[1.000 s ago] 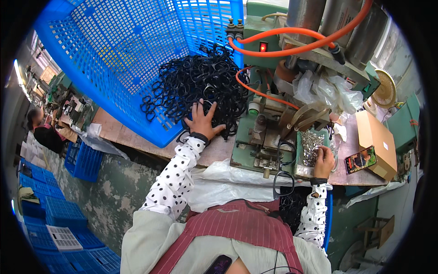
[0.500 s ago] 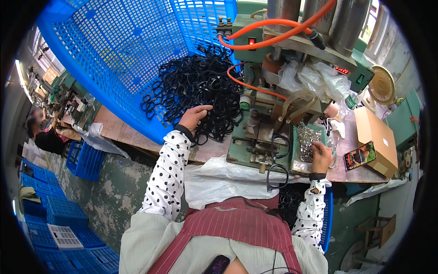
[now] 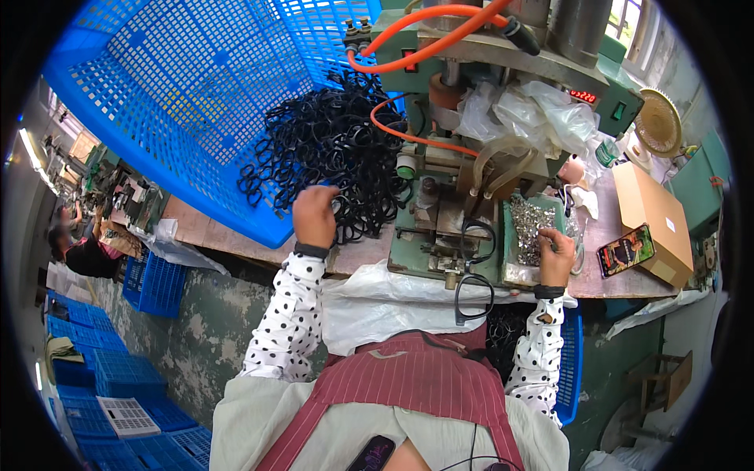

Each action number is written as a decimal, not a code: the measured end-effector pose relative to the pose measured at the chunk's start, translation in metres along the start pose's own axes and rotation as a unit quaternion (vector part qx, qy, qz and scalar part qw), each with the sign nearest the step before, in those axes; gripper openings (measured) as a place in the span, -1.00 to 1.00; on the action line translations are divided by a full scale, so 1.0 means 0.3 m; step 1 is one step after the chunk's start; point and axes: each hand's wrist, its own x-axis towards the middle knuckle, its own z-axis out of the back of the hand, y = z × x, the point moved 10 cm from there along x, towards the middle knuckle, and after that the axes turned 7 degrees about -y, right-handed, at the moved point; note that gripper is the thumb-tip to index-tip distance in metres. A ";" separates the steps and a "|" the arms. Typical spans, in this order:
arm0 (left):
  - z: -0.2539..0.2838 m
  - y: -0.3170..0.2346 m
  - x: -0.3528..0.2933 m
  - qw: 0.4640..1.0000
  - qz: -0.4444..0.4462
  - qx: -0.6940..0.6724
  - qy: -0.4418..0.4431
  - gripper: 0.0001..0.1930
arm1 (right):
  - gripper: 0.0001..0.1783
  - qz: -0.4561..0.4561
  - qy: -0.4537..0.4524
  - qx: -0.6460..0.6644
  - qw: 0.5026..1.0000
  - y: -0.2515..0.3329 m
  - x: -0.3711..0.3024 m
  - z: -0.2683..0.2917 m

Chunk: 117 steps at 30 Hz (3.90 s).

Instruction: The person assembles eyeglasses by inserting small metal components into black frames using a press machine. They repeatedly pick frames from a blue basket, place them in the machine, add components, and operate the press to secure the parts.

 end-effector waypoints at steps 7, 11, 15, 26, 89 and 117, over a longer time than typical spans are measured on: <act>-0.150 -0.080 -0.160 0.929 -0.279 0.083 0.228 -0.86 | -0.83 -0.068 -0.013 0.081 0.994 0.012 0.015 -0.027; -0.130 -0.138 -0.055 0.929 -0.288 -0.005 0.234 -0.82 | -0.81 -0.109 0.013 0.211 0.971 0.150 0.005 -0.069; -0.035 -0.110 0.066 0.974 0.007 -0.171 0.146 -0.87 | -0.82 -0.061 0.052 0.268 0.960 0.359 0.001 -0.088; 0.086 -0.519 0.267 0.847 0.199 -0.490 0.058 -0.79 | -0.43 -0.122 0.077 0.275 0.951 0.544 -0.034 -0.160; -0.058 -0.050 -0.077 0.937 0.243 -0.248 0.046 -0.65 | -0.81 -0.110 0.050 0.220 0.968 0.281 0.005 -0.102; 0.071 -0.480 0.258 0.812 0.251 -0.525 0.053 -0.75 | -0.37 -0.158 0.109 0.353 0.916 0.558 -0.017 -0.194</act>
